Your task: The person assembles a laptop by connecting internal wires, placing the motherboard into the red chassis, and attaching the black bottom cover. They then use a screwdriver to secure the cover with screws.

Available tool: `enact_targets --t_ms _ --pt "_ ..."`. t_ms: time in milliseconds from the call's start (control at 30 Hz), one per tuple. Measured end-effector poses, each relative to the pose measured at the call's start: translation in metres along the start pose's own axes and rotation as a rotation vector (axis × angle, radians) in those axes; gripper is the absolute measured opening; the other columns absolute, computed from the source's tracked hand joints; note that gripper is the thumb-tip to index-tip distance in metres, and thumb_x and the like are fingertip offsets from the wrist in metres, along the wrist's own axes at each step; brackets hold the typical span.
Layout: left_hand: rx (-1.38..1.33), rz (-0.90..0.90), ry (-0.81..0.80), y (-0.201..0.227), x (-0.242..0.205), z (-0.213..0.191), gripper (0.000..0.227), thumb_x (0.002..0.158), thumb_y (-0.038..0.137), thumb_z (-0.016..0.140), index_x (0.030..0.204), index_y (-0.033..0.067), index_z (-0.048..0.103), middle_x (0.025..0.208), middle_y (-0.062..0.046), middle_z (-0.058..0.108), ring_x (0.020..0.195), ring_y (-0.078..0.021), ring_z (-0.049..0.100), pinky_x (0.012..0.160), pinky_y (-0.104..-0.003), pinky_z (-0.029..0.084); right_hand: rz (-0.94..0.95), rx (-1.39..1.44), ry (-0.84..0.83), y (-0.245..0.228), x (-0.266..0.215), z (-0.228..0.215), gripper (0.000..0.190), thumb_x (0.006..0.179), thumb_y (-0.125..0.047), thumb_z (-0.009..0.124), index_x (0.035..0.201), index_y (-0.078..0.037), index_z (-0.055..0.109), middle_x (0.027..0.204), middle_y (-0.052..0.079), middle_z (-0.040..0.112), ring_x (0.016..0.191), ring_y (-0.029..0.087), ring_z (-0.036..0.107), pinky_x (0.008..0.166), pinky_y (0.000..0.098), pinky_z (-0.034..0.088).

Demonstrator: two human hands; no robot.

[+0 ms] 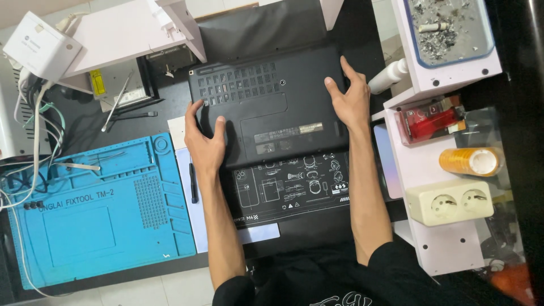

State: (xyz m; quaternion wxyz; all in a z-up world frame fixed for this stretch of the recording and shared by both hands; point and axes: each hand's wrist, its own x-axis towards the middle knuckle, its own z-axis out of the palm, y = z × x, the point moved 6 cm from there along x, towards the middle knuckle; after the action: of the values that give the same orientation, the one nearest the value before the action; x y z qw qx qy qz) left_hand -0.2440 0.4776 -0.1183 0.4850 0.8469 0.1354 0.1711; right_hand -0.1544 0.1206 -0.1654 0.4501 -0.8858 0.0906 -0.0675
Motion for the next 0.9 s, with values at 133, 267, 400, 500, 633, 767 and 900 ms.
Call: enact_targets --t_ms 133,267,400,500,633,767,900 --pt "0.047 0.031 0.013 0.0 -0.001 0.0 0.054 0.089 0.014 0.075 0.139 0.0043 0.057 0.152 -0.026 0.052 0.145 -0.0409 0.048 0.121 -0.045 0.035 -0.036 0.011 0.014 0.002 0.0 0.0 0.061 0.093 -0.023 0.079 0.149 -0.012 0.057 0.131 0.024 0.062 0.123 0.037 0.062 0.106 0.0441 0.048" --pt "0.068 0.048 0.02 0.0 0.0 0.002 0.054 0.088 0.015 0.076 0.137 0.0044 0.057 0.153 -0.026 0.051 0.144 -0.0418 0.047 0.12 -0.045 0.036 -0.042 0.009 0.018 0.002 0.006 0.001 0.061 0.091 -0.022 0.081 0.147 -0.012 0.059 0.124 0.023 0.064 0.117 0.035 0.064 0.103 0.0426 0.05" --pt "0.066 0.058 0.02 -0.003 0.0 0.001 0.054 0.088 0.015 0.077 0.137 0.0043 0.058 0.153 -0.026 0.051 0.145 -0.0413 0.047 0.121 -0.045 0.035 -0.063 0.004 0.036 0.004 0.006 0.003 0.062 0.09 -0.021 0.081 0.147 -0.011 0.058 0.123 0.023 0.063 0.116 0.035 0.064 0.102 0.0425 0.049" --pt "0.055 0.062 0.014 -0.003 0.0 0.001 0.054 0.088 0.014 0.076 0.138 0.0043 0.059 0.154 -0.026 0.051 0.146 -0.041 0.046 0.121 -0.045 0.035 -0.088 0.036 0.049 0.008 0.006 0.002 0.062 0.09 -0.021 0.082 0.146 -0.01 0.059 0.124 0.022 0.064 0.117 0.034 0.064 0.103 0.0415 0.049" --pt "0.073 0.063 0.013 -0.006 -0.001 -0.001 0.052 0.088 0.014 0.076 0.136 0.0046 0.059 0.152 -0.025 0.053 0.143 -0.041 0.05 0.12 -0.045 0.038 -0.116 0.097 0.029 0.007 0.001 -0.001 0.06 0.092 -0.018 0.08 0.147 -0.011 0.059 0.126 0.021 0.065 0.12 0.033 0.064 0.104 0.0401 0.05" --pt "0.069 0.077 0.016 -0.008 0.0 -0.002 0.047 0.091 0.012 0.073 0.136 0.0044 0.06 0.152 -0.026 0.054 0.143 -0.0418 0.052 0.12 -0.044 0.037 -0.146 0.141 -0.004 0.005 -0.004 -0.006 0.058 0.095 -0.016 0.077 0.149 -0.011 0.057 0.131 0.02 0.065 0.123 0.032 0.064 0.106 0.0388 0.05" --pt "0.027 0.023 0.007 -0.005 -0.002 -0.004 0.042 0.094 0.01 0.068 0.135 0.0047 0.061 0.154 -0.027 0.051 0.144 -0.0418 0.051 0.12 -0.044 0.038 -0.103 0.095 -0.054 -0.002 -0.009 -0.006 0.058 0.098 -0.013 0.074 0.152 -0.008 0.052 0.146 0.023 0.057 0.136 0.033 0.054 0.113 0.0387 0.041"
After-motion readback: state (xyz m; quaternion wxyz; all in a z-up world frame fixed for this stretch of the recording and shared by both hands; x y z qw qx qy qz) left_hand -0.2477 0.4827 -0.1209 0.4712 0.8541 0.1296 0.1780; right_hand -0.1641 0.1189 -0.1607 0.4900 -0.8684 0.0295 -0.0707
